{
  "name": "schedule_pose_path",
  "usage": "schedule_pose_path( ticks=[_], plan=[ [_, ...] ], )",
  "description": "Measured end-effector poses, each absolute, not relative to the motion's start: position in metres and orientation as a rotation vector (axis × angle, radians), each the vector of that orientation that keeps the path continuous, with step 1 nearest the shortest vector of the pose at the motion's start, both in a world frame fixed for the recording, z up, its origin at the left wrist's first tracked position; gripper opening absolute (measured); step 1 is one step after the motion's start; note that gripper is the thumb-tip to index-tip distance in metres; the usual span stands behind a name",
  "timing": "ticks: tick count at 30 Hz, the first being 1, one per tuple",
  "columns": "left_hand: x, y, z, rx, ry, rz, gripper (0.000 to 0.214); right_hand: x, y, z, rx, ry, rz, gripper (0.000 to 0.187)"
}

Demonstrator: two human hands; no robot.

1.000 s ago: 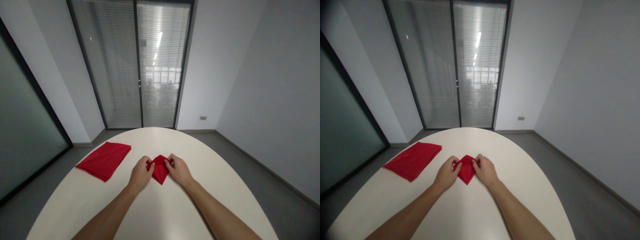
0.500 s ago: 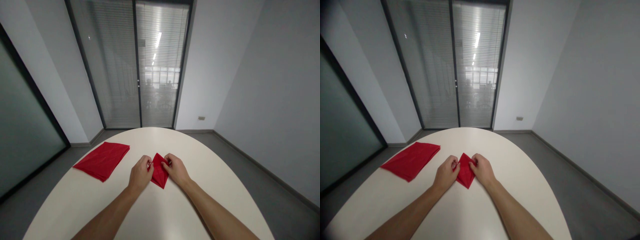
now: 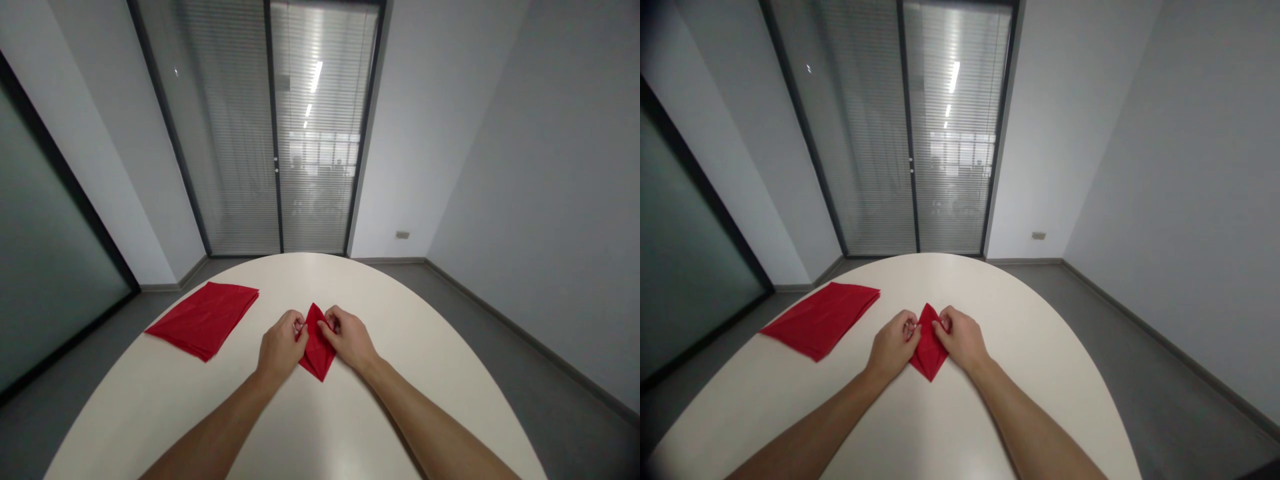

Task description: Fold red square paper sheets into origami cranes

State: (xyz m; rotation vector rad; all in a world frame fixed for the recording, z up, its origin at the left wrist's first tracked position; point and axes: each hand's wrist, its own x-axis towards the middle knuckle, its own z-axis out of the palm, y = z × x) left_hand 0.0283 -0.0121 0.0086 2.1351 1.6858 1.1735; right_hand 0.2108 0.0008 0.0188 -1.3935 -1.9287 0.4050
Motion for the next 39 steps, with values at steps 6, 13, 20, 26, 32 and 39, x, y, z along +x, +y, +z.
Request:
schedule_pose_path(
  ticks=[6, 13, 20, 26, 32, 39],
  plan=[
    [0.029, -0.014, 0.012, 2.183, 1.587, 1.227, 0.006, 0.210, 0.000, 0.020, -1.426, -1.922, 0.298, 0.012],
    [0.030, -0.013, 0.011, 2.102, 1.609, 1.199, 0.008, 0.210, -0.001, 0.024, -1.456, -1.907, 0.279, 0.020],
    [0.027, -0.008, 0.008, 1.907, 1.671, 1.224, 0.008, 0.209, -0.002, 0.022, -1.394, -1.937, 0.282, 0.018],
    [0.027, -0.005, 0.006, 1.913, 1.638, 1.277, 0.009, 0.208, -0.001, 0.020, -1.335, -1.929, 0.304, 0.008],
    [0.028, -0.005, 0.005, 1.838, 1.599, 1.301, 0.011, 0.208, -0.001, 0.018, -1.248, -1.929, 0.503, 0.012],
    [0.030, -0.008, 0.007, 1.808, 1.579, 1.231, 0.015, 0.207, 0.000, 0.015, -1.228, -1.967, 0.569, 0.022]
  ],
)
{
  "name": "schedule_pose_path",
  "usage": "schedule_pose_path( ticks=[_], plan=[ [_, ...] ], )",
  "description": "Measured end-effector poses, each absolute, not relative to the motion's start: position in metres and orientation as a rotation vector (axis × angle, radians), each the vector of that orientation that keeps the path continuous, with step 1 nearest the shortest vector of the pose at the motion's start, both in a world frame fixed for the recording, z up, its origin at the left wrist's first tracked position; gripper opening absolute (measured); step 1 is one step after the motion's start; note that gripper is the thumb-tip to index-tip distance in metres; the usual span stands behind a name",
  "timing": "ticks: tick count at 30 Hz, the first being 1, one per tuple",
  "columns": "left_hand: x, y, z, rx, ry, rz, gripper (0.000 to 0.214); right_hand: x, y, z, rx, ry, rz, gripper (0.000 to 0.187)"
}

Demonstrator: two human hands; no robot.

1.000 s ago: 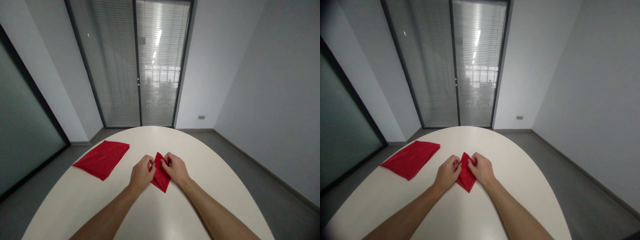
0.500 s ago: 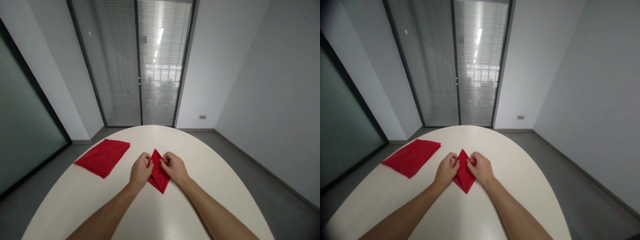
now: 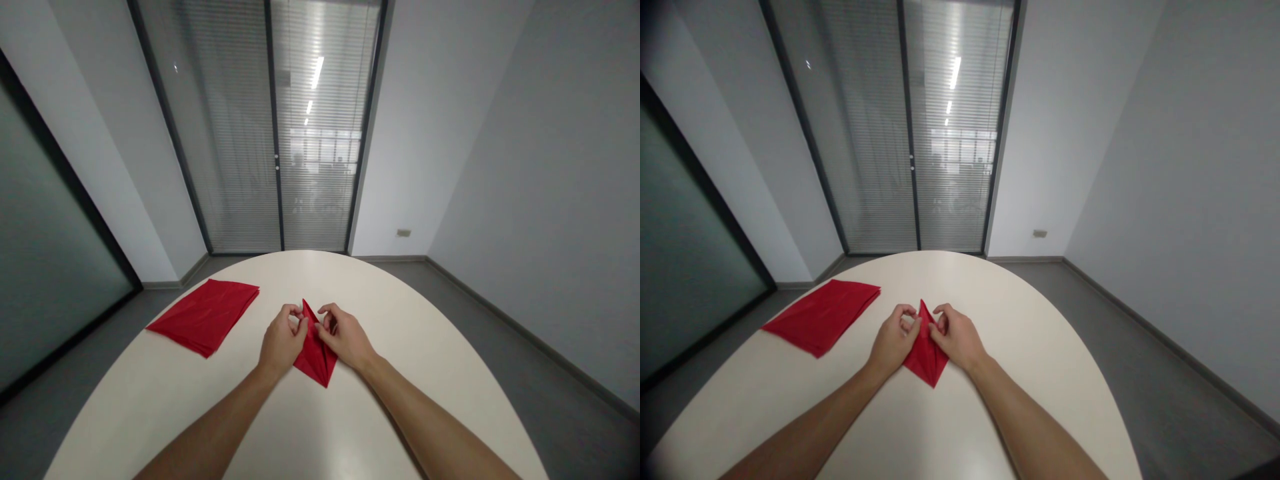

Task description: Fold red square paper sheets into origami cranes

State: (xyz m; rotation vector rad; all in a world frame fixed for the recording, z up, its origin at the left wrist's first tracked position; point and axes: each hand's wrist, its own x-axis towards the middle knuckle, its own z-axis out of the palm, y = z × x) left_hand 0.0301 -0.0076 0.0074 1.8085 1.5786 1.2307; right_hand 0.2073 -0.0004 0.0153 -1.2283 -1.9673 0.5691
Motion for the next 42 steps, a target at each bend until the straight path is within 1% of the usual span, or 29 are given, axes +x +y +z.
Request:
schedule_pose_path(
  ticks=[4, 9, 16, 20, 24, 28, 34, 39, 42],
  plan=[
    [0.030, -0.008, 0.006, 1.930, 1.663, 1.124, 0.014, 0.208, 0.000, 0.015, -1.255, -2.042, 0.509, 0.012],
    [0.028, -0.007, 0.003, 2.047, 1.695, 1.071, 0.018, 0.210, 0.000, 0.016, -1.261, -2.136, 0.410, 0.017],
    [0.030, -0.008, 0.003, 2.256, 1.749, 0.942, 0.017, 0.211, -0.001, 0.015, -1.186, -2.249, 0.342, 0.017],
    [0.030, -0.012, 0.005, 2.320, 1.758, 0.876, 0.019, 0.212, 0.000, 0.014, -1.174, -2.263, 0.303, 0.021],
    [0.030, -0.014, 0.008, 2.360, 1.730, 0.834, 0.023, 0.213, 0.000, 0.016, -1.157, -2.296, 0.270, 0.020],
    [0.035, -0.020, 0.012, 2.409, 1.688, 0.813, 0.023, 0.215, 0.000, 0.018, -1.165, -2.301, 0.293, 0.020],
    [0.044, -0.031, 0.021, 2.438, 1.567, 0.780, 0.024, 0.221, 0.004, 0.015, -1.309, -2.180, 0.397, 0.022],
    [0.046, -0.033, 0.020, 2.412, 1.531, 0.805, 0.028, 0.224, 0.006, 0.012, -1.267, -2.171, 0.433, 0.020],
    [0.044, -0.032, 0.017, 2.414, 1.510, 0.792, 0.034, 0.227, 0.007, 0.011, -1.221, -2.134, 0.421, 0.026]
  ],
)
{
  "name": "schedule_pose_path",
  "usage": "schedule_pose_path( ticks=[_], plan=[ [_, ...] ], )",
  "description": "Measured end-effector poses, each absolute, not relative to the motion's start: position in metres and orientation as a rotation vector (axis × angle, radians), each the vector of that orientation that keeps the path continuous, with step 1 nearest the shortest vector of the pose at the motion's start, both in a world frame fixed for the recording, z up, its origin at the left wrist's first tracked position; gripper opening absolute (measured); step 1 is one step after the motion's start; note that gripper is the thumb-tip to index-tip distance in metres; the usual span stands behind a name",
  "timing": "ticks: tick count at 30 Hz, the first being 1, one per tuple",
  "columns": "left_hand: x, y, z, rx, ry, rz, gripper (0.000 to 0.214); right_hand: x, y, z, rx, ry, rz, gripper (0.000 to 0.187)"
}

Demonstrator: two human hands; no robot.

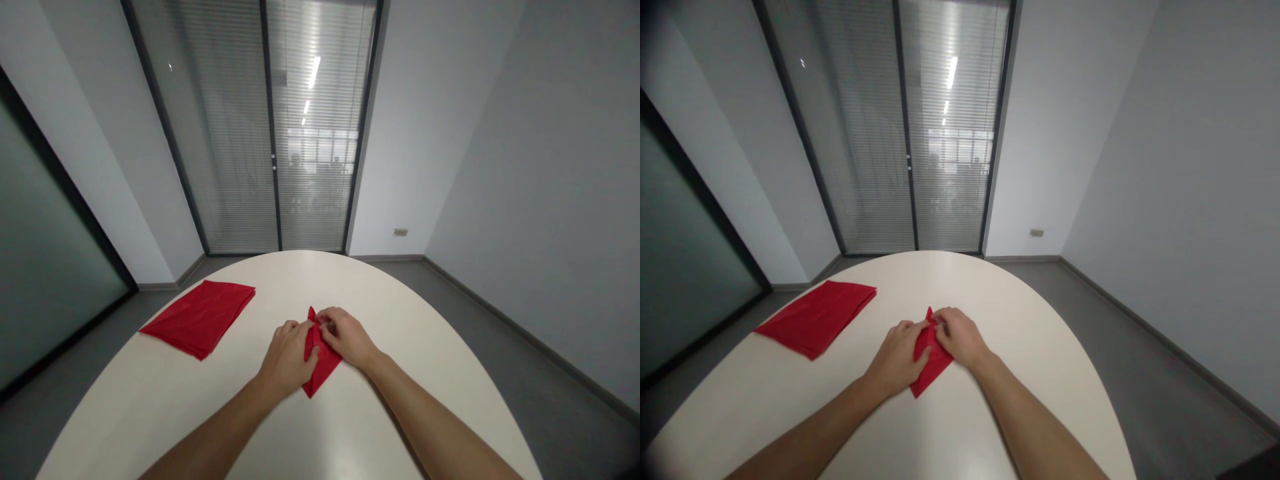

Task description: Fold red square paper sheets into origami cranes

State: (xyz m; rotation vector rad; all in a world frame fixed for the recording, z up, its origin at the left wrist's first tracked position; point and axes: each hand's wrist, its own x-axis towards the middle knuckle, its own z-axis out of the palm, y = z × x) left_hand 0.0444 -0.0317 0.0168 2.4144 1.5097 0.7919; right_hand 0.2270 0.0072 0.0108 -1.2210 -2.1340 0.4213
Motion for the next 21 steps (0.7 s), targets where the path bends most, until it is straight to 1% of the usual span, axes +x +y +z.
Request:
schedule_pose_path(
  ticks=[5, 12, 16, 21],
  plan=[
    [0.041, -0.031, 0.013, 2.454, 1.302, 0.755, 0.042, 0.236, 0.014, 0.007, -1.183, -2.053, 0.420, 0.037],
    [0.036, -0.026, 0.010, 2.533, 1.158, 0.798, 0.040, 0.245, 0.021, 0.005, -1.168, -2.132, 0.414, 0.039],
    [0.034, -0.024, 0.014, 2.605, 1.241, 0.738, 0.033, 0.248, 0.021, 0.007, -1.171, -2.167, 0.400, 0.035],
    [0.031, -0.022, 0.021, 2.643, 1.320, 0.647, 0.029, 0.250, 0.020, 0.008, -1.199, -2.157, 0.437, 0.027]
  ],
)
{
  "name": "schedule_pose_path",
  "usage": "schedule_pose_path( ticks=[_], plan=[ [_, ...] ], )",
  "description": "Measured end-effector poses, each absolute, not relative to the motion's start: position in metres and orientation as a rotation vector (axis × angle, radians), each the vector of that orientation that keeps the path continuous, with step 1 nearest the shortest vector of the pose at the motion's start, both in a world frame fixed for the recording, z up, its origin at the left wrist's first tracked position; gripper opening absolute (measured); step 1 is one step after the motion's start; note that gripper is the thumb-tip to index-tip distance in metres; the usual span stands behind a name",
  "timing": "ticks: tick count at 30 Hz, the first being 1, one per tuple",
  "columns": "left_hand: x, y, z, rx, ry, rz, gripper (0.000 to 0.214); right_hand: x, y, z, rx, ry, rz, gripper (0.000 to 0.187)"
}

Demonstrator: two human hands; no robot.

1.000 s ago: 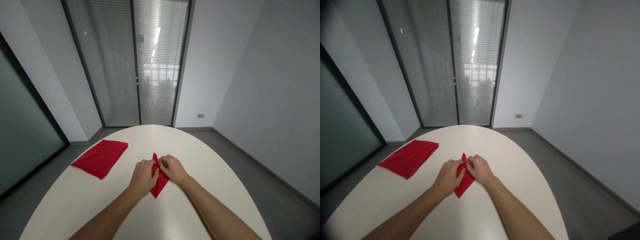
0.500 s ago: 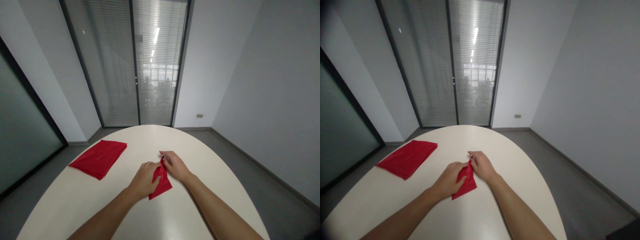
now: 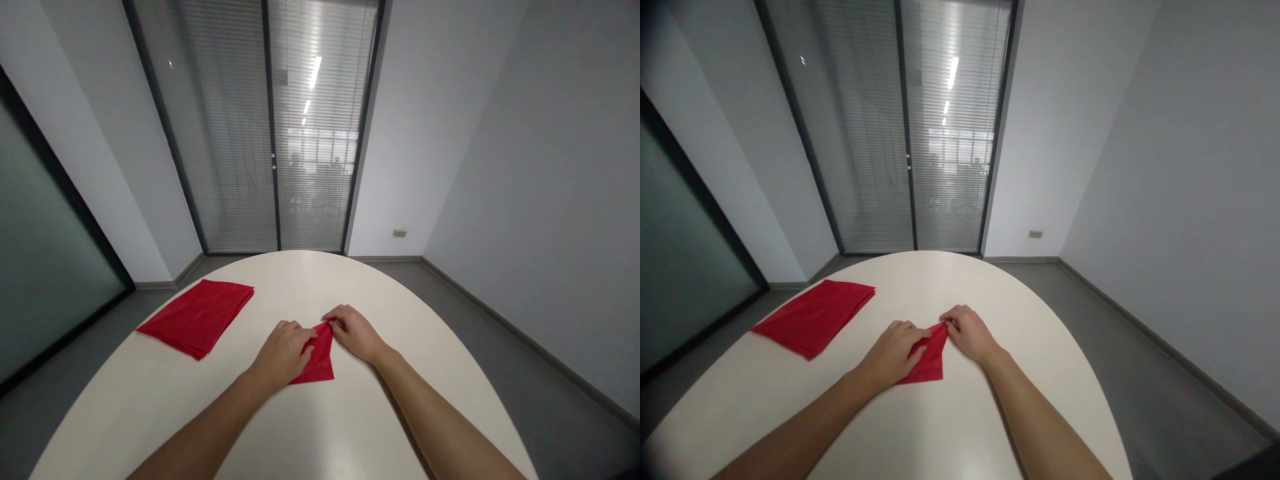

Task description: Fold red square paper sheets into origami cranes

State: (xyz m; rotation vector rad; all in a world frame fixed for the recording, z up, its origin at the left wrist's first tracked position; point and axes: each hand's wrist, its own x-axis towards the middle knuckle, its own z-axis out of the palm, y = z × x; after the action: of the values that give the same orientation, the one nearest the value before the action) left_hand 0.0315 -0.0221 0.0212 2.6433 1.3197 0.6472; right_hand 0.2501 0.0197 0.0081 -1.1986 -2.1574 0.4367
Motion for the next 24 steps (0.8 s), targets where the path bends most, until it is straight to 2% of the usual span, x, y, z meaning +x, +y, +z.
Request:
schedule_pose_path(
  ticks=[8, 15, 24],
  plan=[
    [0.037, -0.029, 0.035, 2.707, 1.397, 0.513, 0.023, 0.249, 0.019, 0.012, -1.206, -2.189, 0.398, 0.031],
    [0.046, -0.039, 0.032, 2.808, 1.444, 0.413, 0.026, 0.249, 0.018, 0.012, -1.251, -2.144, 0.360, 0.021],
    [0.045, -0.033, 0.031, 2.821, 1.623, 0.310, 0.026, 0.249, 0.019, 0.013, -1.297, -2.126, 0.356, 0.021]
  ],
)
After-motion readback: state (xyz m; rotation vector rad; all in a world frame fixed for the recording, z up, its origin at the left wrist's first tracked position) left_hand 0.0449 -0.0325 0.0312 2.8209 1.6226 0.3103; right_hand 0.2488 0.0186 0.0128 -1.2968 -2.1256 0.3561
